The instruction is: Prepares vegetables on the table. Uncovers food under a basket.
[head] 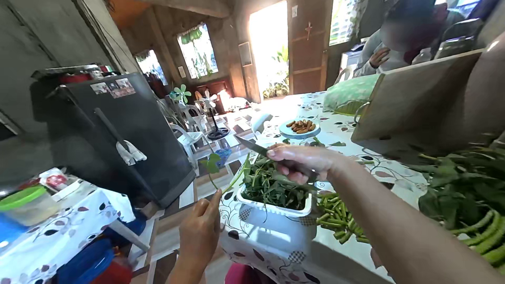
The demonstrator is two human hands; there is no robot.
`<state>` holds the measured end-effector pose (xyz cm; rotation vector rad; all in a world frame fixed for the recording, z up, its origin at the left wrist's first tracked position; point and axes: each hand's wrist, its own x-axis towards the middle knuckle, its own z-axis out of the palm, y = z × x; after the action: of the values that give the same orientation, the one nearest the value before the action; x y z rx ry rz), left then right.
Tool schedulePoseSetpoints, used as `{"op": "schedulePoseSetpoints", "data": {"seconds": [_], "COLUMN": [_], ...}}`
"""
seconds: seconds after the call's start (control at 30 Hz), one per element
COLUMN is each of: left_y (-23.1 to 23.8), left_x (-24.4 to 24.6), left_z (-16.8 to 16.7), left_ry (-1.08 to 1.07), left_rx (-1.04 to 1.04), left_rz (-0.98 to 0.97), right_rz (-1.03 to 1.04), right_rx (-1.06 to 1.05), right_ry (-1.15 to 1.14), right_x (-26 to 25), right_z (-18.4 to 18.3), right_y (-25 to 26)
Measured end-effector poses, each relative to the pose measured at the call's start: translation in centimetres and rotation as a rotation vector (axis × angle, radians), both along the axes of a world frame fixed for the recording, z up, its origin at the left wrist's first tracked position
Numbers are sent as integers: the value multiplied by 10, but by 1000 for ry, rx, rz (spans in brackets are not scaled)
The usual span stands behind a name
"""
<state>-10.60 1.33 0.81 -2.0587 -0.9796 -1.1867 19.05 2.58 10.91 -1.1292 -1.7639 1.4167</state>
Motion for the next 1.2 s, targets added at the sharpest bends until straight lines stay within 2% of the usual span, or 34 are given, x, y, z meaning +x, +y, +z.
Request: {"op": "schedulePoseSetpoints", "data": {"seconds": [0.1,0.2,0.5,0.63,0.77,1.03,1.1,1.2], "left_y": [-4,-6,-12,-20,-23,-27,-28,-33], "left_x": [1,4,29,42,46,45,47,57], "left_z": [4,4,10,15,17,21,20,18], "left_ry": [8,21,82,120,112,156,168,173], "left_rx": [62,78,49,18,33,64,55,20], "left_rz": [-64,-123,-140,-159,-169,-201,-207,-215], "right_rz": [170,220,-239,-339,-165,-7,-90,-383], "right_rx": [-42,-55,181,185,115,14,48,174], "right_ry": [159,246,36,34,236,353,317,87], "right_x": [-1,-4,-17,-11,10,36,32,12], "right_z": [-21,-35,-27,-33,-47,-63,-61,-51], "right_y": [3,1,-51,-72,-84,-86,-90,-103]}}
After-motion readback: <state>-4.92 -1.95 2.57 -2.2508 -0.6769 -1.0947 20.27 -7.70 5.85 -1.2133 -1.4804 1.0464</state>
